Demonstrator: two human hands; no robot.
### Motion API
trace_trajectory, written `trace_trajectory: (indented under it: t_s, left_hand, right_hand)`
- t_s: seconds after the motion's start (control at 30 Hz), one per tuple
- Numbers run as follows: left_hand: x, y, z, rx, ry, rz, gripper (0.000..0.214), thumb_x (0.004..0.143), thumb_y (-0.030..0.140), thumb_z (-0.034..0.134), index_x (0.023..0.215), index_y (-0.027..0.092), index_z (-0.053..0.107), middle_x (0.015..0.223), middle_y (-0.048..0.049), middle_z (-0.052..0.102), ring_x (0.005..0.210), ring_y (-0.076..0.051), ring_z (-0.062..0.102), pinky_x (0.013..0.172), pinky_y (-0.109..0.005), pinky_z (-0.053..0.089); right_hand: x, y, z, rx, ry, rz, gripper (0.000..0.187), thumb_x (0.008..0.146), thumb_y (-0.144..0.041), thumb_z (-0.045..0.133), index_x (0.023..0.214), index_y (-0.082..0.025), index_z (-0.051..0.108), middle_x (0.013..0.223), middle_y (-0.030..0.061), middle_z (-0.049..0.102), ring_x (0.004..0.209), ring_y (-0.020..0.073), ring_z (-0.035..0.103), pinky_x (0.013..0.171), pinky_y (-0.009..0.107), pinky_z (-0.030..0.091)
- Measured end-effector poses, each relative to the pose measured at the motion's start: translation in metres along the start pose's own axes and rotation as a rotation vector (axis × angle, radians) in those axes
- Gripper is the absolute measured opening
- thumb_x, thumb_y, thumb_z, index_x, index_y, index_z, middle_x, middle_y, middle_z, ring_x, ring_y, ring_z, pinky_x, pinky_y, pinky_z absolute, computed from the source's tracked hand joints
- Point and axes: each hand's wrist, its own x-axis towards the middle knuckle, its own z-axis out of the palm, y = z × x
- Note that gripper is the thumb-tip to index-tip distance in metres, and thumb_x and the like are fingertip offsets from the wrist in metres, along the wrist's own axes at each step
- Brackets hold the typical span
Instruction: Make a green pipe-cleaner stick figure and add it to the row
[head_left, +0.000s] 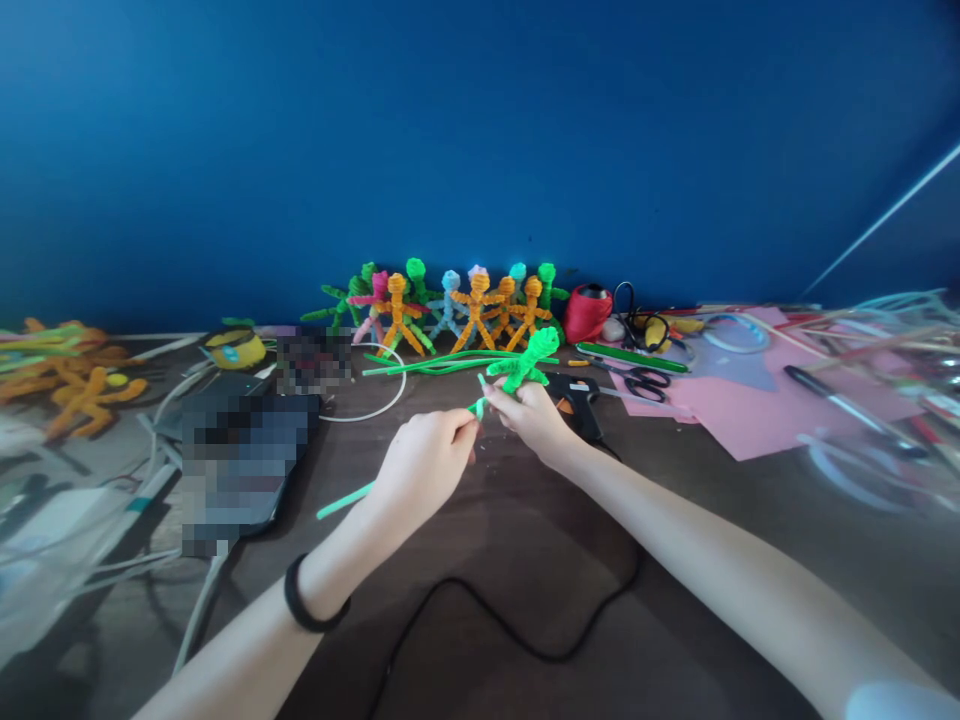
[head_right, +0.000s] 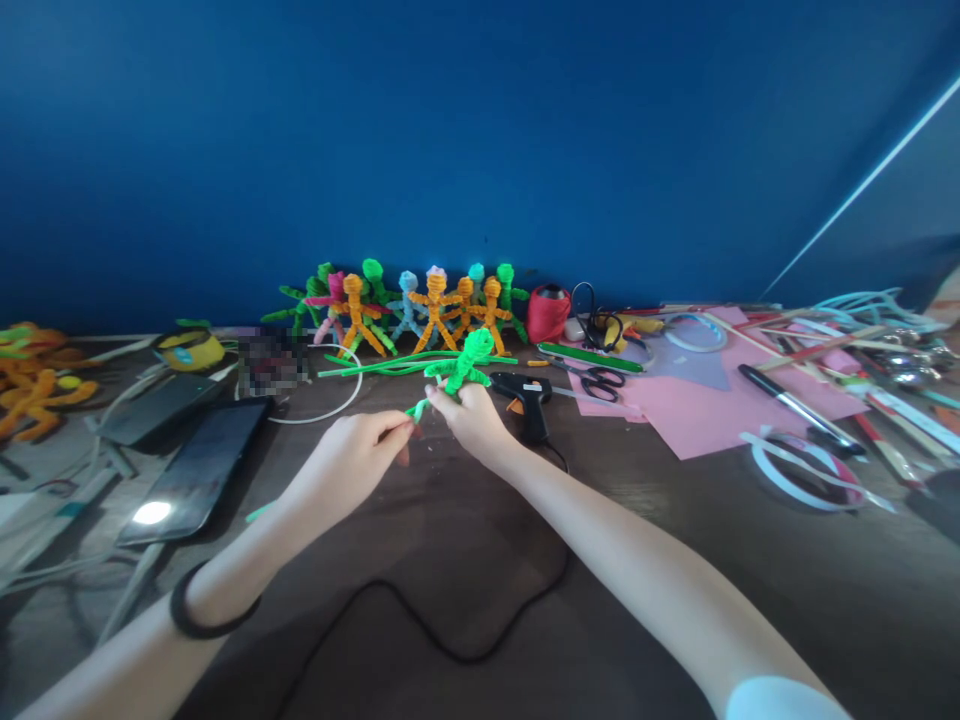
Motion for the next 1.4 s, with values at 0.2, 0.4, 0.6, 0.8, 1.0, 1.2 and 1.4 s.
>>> trace_trajectory:
  t_s: [0.2, 0.4, 0.6, 0.8, 1.0, 1.2, 1.4]
  left_hand:
    - [-0.001, -0.001, 0.016, -0.113, -0.011, -0.01, 0.032, 0.08, 0.025, 0.038, 0.054, 0.019, 0.055, 0.054, -0.0003, 0.058, 0.054, -0.015, 0.051, 0.056, -0.026, 0.03]
    - [0.008, -0.015, 0.024, -0.327, -0.014, 0.015, 0.032, 0.08, 0.027, 0.039, 0.055, 0.018, 0.056, 0.057, 0.0005, 0.06, 0.055, -0.014, 0.051, 0.057, -0.024, 0.032]
    - [0.018, -0.034, 0.015, -0.207, -0.007, 0.0, 0.032, 0.079, 0.03, 0.04, 0.056, 0.017, 0.059, 0.056, -0.0008, 0.059, 0.054, -0.015, 0.05, 0.057, -0.025, 0.033]
    - [0.021, -0.038, 0.003, -0.12, 0.037, 0.053, 0.028, 0.077, 0.027, 0.041, 0.065, 0.018, 0.064, 0.069, -0.0035, 0.067, 0.067, -0.018, 0.058, 0.065, -0.026, 0.037]
    - [0.017, -0.029, -0.01, -0.063, 0.099, -0.04, 0.025, 0.077, 0.03, 0.044, 0.067, 0.021, 0.065, 0.072, -0.0015, 0.069, 0.072, -0.02, 0.06, 0.067, -0.028, 0.037]
    - [0.008, -0.013, -0.01, -0.096, 0.077, -0.006, 0.03, 0.079, 0.031, 0.042, 0.059, 0.019, 0.061, 0.06, 0.0018, 0.063, 0.054, -0.013, 0.052, 0.056, -0.025, 0.033]
    - [0.001, -0.004, -0.004, -0.138, 0.025, 0.003, 0.031, 0.078, 0.028, 0.041, 0.056, 0.018, 0.06, 0.053, 0.003, 0.058, 0.049, -0.01, 0.046, 0.054, -0.024, 0.03]
  right_hand:
    - [-0.005, -0.01, 0.007, 0.367, -0.064, 0.111, 0.037, 0.074, -0.043, 0.057, 0.057, -0.019, 0.034, 0.042, -0.01, 0.022, 0.037, 0.0038, 0.019, 0.041, 0.023, 0.013]
    - [-0.007, -0.016, 0.007, 0.618, -0.156, 0.218, 0.034, 0.071, -0.038, 0.063, 0.061, -0.018, 0.037, 0.045, -0.0109, 0.021, 0.036, 0.0017, 0.016, 0.04, 0.022, 0.012]
    - [-0.006, -0.009, 0.008, 0.607, -0.211, 0.211, 0.032, 0.072, -0.035, 0.064, 0.062, -0.017, 0.039, 0.046, -0.0103, 0.021, 0.037, 0.0011, 0.015, 0.039, 0.021, 0.007]
    - [-0.004, -0.005, 0.005, 0.31, -0.269, 0.1, 0.028, 0.078, -0.035, 0.058, 0.061, -0.017, 0.044, 0.048, -0.0073, 0.027, 0.04, 0.0041, 0.022, 0.04, 0.022, 0.014]
    - [0.0, -0.004, 0.0, -0.099, -0.197, -0.14, 0.03, 0.08, -0.031, 0.051, 0.055, -0.017, 0.043, 0.053, -0.0031, 0.038, 0.052, 0.0092, 0.037, 0.053, 0.025, 0.03]
    - [0.001, -0.002, -0.003, -0.244, -0.064, -0.207, 0.023, 0.081, -0.029, 0.046, 0.062, -0.017, 0.047, 0.064, 0.0002, 0.048, 0.067, 0.0133, 0.047, 0.067, 0.027, 0.035]
    - [0.001, 0.002, -0.003, -0.191, 0.019, -0.138, 0.031, 0.082, -0.035, 0.044, 0.056, -0.018, 0.04, 0.052, -0.0039, 0.038, 0.051, 0.0093, 0.037, 0.055, 0.025, 0.03]
